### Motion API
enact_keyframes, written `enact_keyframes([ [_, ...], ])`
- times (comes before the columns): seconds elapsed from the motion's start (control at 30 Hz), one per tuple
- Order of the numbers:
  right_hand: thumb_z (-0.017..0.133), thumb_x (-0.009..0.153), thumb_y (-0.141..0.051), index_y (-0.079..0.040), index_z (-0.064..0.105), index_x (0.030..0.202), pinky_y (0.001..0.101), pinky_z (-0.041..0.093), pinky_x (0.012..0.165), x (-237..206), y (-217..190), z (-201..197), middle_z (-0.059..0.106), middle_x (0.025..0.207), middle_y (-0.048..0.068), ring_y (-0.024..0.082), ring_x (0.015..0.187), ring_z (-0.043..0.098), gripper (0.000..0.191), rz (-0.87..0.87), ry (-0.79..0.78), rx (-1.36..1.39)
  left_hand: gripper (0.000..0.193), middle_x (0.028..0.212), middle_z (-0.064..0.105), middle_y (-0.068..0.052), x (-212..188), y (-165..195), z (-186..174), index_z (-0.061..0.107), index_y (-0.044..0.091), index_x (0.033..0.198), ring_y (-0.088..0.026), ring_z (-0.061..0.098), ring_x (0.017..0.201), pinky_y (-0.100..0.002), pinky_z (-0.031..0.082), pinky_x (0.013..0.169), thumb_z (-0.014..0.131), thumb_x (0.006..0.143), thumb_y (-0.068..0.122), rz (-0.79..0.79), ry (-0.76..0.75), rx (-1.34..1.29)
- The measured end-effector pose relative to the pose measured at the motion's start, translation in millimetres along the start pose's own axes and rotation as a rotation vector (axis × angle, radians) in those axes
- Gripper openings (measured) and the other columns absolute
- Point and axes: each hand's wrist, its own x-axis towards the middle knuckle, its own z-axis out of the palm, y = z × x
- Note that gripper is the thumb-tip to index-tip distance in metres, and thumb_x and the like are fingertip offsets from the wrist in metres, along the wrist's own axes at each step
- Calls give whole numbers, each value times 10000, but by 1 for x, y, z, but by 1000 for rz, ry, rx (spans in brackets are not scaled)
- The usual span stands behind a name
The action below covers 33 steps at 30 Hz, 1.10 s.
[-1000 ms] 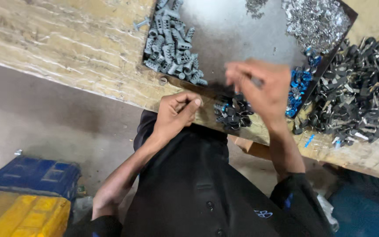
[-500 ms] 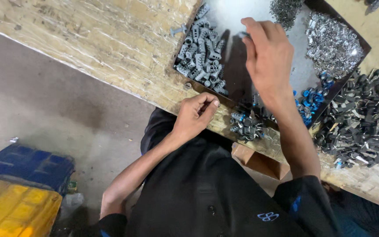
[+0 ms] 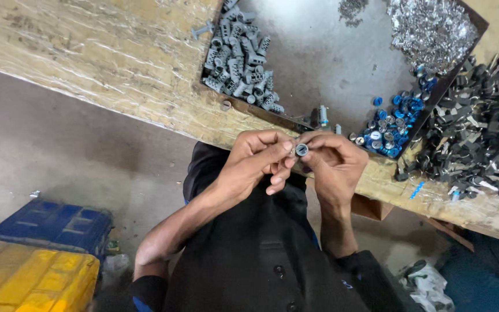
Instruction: The person sits at a workbench and assembles small hardware by hand, picking gray plastic wall anchors and blue metal screws from a tray and threading a screw into each anchor. Finished assemblies are set on the bench edge, forming a growing pile.
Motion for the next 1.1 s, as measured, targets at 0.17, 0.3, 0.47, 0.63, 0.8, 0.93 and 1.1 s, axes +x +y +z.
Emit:
enact_keyframes([
  [0.17, 785, 861, 110, 75, 676, 1171, 293, 590, 910, -20, -5, -12, 675, 1134, 151, 184, 1040, 684, 330, -85, 40, -55, 188, 782, 595, -42, 7, -8, 12, 642, -24, 953, -75, 493, 551, -231, 351, 464, 635, 1049, 137, -47, 21, 89],
  [0.3, 847, 809, 85, 45, 741, 1126, 205, 445, 678, -23, -24, -19, 705, 1067, 149, 145, 873, 629, 337, -176, 15, -369, 188, 720, 574, -5, 9, -14, 21, 647, -13, 910, -44, 458, 534, -219, 308, 454, 669, 1032, 129, -72, 58, 215],
  [0.47, 872, 771, 69, 24, 770, 1072, 217, 403, 626, -27, -27, -22, 708, 1037, 146, 139, 813, 605, 321, -156, 100, -415, 175, 693, 570, 38, 11, -16, 31, 676, -10, 926, -6, 438, 555, -203, 303, 472, 679, 1027, 133, -2, 153, 522],
  [0.63, 866, 808, 79, 10, 747, 1135, 267, 560, 812, -28, -23, -26, 699, 1083, 136, 174, 954, 686, 355, -280, 73, -414, 156, 778, 625, 74, 15, -16, 44, 700, -14, 939, 30, 490, 667, -187, 370, 554, 691, 1017, 121, 128, 192, 851],
  [0.8, 867, 821, 88, 8, 755, 1116, 262, 563, 783, -26, -23, -28, 684, 1085, 144, 169, 915, 684, 326, -331, 61, -503, 120, 681, 625, -26, 15, -7, 53, 694, -3, 905, -73, 511, 548, -233, 384, 514, 735, 968, 90, 271, 197, 1343],
  [0.93, 853, 830, 89, 16, 750, 1125, 265, 563, 776, -24, -21, -29, 683, 1082, 149, 165, 878, 684, 321, -303, 35, -482, 121, 757, 650, -110, 15, -15, 57, 649, -6, 927, -209, 600, 579, -315, 453, 542, 744, 966, 58, 388, 212, 1537],
  [1.1, 855, 830, 76, 20, 747, 1102, 263, 545, 731, -31, -20, -23, 694, 1075, 138, 161, 835, 682, 298, -305, 125, -521, 141, 949, 667, -154, 16, -46, 59, 643, -23, 1126, -295, 701, 817, -367, 560, 701, 721, 1010, -34, 807, 244, 1588],
])
